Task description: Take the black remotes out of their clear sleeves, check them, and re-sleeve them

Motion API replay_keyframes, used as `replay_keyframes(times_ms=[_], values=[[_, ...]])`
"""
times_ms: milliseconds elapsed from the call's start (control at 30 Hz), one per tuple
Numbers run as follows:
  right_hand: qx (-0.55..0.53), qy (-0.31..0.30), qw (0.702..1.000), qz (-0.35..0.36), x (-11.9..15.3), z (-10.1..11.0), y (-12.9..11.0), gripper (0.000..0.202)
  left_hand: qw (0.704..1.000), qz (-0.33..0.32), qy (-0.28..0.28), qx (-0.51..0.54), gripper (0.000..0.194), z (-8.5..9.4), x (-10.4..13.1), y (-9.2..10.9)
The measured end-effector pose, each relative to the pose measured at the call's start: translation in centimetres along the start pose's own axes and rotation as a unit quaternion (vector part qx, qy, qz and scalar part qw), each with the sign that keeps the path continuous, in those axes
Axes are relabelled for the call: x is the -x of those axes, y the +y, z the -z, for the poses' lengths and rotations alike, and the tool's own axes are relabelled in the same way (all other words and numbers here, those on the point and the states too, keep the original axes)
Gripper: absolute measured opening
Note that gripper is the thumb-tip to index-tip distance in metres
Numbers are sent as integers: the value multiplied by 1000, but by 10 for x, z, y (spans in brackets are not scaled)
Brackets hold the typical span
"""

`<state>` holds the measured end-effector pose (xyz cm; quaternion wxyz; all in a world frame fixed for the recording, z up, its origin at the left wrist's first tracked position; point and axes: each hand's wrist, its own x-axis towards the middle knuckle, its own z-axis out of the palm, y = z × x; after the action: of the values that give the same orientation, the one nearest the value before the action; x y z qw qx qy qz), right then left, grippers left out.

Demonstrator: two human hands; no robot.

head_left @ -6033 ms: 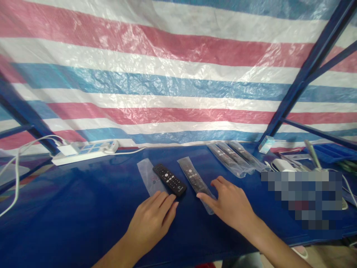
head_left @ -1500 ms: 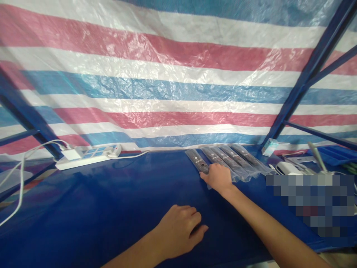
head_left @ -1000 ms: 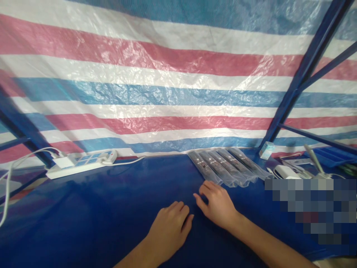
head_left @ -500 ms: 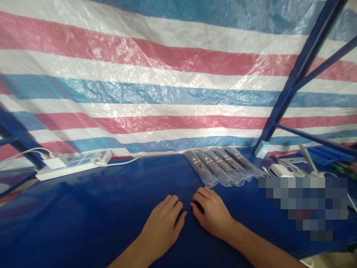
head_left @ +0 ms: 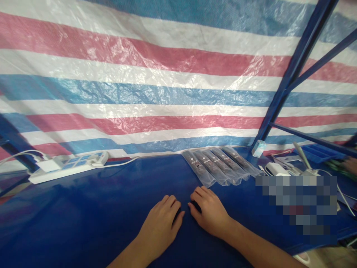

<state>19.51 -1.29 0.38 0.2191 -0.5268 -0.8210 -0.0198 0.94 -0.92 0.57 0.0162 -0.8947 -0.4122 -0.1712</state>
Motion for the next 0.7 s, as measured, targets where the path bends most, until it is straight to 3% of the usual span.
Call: replay_keyframes(times_ms=[700], values=[[15,-6,1000,1,-1,3,-1,10,999,-20,41,-10,24,-8,3,0]])
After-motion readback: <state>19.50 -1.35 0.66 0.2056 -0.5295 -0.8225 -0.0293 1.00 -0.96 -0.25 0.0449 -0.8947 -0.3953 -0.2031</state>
